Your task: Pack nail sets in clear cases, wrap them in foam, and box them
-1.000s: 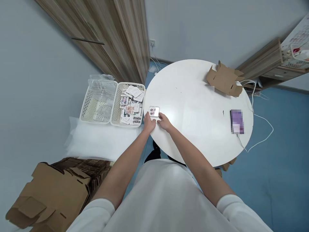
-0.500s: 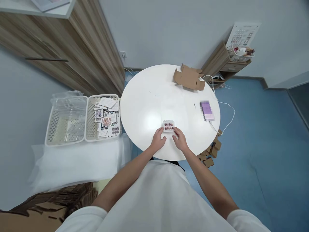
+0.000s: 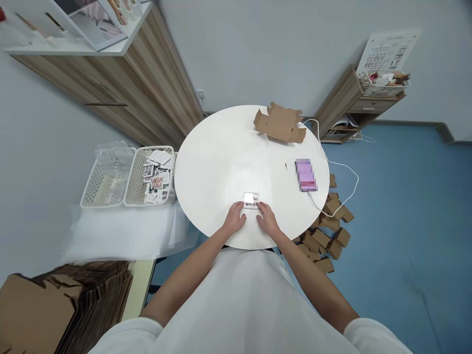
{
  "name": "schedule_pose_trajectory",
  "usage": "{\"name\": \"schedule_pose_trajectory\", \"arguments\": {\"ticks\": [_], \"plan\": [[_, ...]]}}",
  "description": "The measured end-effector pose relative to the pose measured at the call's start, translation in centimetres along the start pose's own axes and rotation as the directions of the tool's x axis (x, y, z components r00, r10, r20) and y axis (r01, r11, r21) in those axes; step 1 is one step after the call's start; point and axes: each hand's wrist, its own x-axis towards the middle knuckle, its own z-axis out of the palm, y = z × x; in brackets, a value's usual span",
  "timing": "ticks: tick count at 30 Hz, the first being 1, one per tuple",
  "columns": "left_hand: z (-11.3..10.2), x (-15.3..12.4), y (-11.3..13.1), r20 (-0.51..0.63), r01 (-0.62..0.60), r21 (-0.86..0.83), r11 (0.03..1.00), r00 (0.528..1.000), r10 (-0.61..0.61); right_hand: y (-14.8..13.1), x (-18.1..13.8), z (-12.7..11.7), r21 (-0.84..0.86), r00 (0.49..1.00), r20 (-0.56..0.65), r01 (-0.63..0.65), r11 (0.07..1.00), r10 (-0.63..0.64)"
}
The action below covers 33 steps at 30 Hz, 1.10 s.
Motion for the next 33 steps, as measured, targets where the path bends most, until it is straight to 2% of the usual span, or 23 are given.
{"name": "schedule_pose_trajectory", "arguments": {"ticks": [3,7,9,12,17,20,23,25,28,31,33], "plan": [[-0.9,-1.2,-0.6,-0.005,-0.053,0.104,0.993,0.999,0.054,0.5,-1.0,-0.6,-0.116,0.994,0.072,0.096,0.989,-0.088],[-2.0,-2.8,-1.6,0.132,-0.141,0.253,0.957,0.985,0.11,1.2,-1.7,-1.0,-0.308,0.968,0.188,0.218,0.926,-0.165],[-2.1,-3.0,-1.9,0.165,-0.16,0.29,0.943,0.979,0.116,1.5,-1.4,-0.8,-0.37,0.967,0.191,0.231,0.9,-0.17],[-1.8,-2.9,-2.1,0.155,-0.18,0.319,0.93,0.978,0.137,1.5,-0.8,-0.1,-0.432,0.97,0.171,0.231,0.872,-0.172],[-1.9,-3.3,-2.1,0.124,-0.252,0.316,0.915,0.967,0.223,0.8,-1.6,0.1,-0.428,0.974,0.132,0.226,0.875,-0.186],[-2.7,-3.9,-2.1,0.168,-0.299,0.279,0.913,0.951,0.26,0.9,-3.3,-0.7,-0.407,0.967,0.111,0.257,0.877,-0.232],[-3.6,-4.1,-2.1,0.215,-0.303,0.206,0.93,0.942,0.259,1.4,-4.6,-1.5,-0.398,0.949,0.138,0.315,0.861,-0.283],[-4.0,-3.7,-2.0,0.217,-0.227,0.127,0.966,0.956,0.197,1.7,-4.7,-1.7,-0.357,0.959,0.132,0.282,0.89,-0.251],[-4.1,-2.4,-1.9,0.149,0.008,-0.058,0.998,0.989,0.0,1.6,-3.6,-1.9,-0.272,0.996,0.068,0.075,0.959,-0.059],[-3.7,-0.5,-1.7,0.075,0.25,-0.307,0.918,0.968,-0.239,0.8,-2.0,-1.9,-0.246,0.99,0.024,-0.13,0.96,0.14],[-3.6,0.2,-1.7,0.037,0.332,-0.412,0.849,0.937,-0.348,0.2,-1.0,-1.8,-0.261,0.976,0.005,-0.209,0.942,0.218]]}}
